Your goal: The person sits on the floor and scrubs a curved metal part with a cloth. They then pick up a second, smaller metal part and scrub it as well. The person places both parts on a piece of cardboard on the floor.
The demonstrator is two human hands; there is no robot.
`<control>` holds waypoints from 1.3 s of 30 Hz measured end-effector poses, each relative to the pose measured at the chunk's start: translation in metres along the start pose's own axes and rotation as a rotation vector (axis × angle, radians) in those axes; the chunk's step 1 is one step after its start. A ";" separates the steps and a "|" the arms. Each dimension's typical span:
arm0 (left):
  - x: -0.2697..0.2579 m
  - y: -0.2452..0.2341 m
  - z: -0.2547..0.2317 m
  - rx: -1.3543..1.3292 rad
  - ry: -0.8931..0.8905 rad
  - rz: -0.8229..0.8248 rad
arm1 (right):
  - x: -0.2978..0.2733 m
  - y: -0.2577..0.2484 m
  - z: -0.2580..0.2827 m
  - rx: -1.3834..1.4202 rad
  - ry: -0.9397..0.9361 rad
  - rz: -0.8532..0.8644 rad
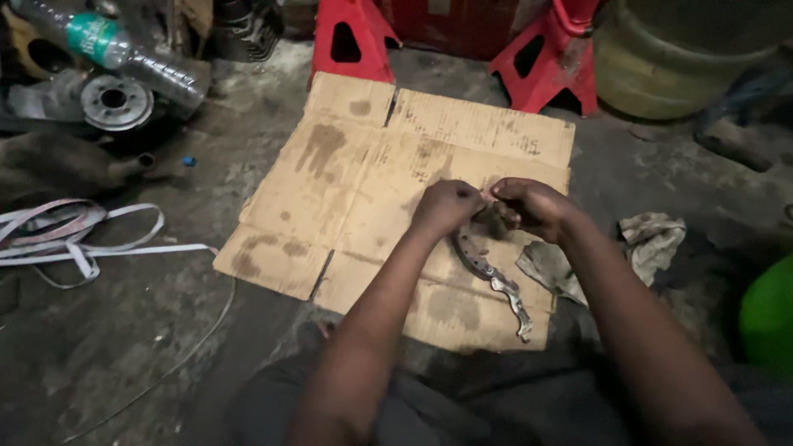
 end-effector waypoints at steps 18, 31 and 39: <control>-0.006 0.011 0.045 0.001 -0.225 0.096 | -0.066 0.103 -0.050 -1.105 -0.592 -0.518; 0.022 0.047 0.061 -0.809 -0.433 0.200 | -0.070 0.090 -0.019 -1.128 -0.732 -0.403; -0.011 0.030 0.035 0.037 -0.060 -0.127 | -0.029 0.059 -0.034 -1.051 -0.415 -0.591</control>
Point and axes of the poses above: each hand's wrist, its own x-axis towards the middle knuckle, its own y-axis out of the palm, z = x × y, the point moved 2 cm from there along x, towards the middle knuckle, and after that the axes turned 1 degree about -x, right-handed, at the moved point
